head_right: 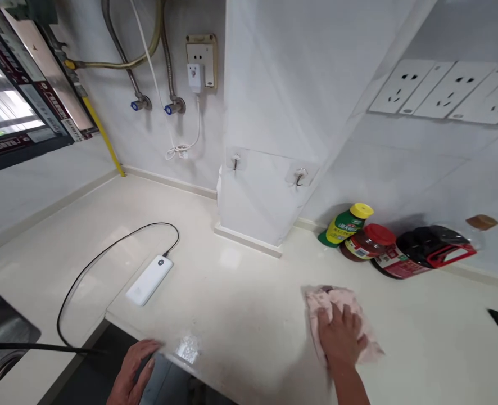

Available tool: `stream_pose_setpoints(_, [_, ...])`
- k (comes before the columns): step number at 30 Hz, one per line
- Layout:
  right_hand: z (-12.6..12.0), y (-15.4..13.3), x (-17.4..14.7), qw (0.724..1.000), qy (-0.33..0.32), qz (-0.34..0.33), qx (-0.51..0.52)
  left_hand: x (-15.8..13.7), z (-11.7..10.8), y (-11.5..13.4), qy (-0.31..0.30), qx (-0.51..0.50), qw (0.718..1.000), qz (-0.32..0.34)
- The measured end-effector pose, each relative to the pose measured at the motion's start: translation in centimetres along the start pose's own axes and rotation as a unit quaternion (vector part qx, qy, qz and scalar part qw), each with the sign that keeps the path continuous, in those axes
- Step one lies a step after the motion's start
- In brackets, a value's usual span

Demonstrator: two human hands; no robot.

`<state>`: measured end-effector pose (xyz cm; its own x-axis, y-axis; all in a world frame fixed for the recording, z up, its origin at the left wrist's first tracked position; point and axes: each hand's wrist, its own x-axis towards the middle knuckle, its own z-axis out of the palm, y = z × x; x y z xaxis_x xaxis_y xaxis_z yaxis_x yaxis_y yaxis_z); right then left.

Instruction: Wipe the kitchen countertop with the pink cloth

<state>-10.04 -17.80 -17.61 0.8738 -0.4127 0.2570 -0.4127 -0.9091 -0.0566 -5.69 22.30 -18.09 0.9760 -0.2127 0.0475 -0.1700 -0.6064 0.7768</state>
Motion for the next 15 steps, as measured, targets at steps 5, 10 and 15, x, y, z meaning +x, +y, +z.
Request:
stream_pose_setpoints(5, [1.7,0.5,-4.6,1.000,-0.011,-0.013,0.002,-1.0,-0.7,-0.6,0.000,-0.058,0.998,-0.035])
stream_pose_setpoints(10, [3.3,-9.1,-7.6,0.928,-0.032,-0.325,0.181,-0.9,-0.9,0.0,0.025,-0.089,0.996,-0.016])
stream_pose_setpoints(15, [1.6,-20.0,-5.6,0.837,-0.113,-0.483,0.233,1.0,-1.3,1.0,0.067,-0.091,0.992,0.051])
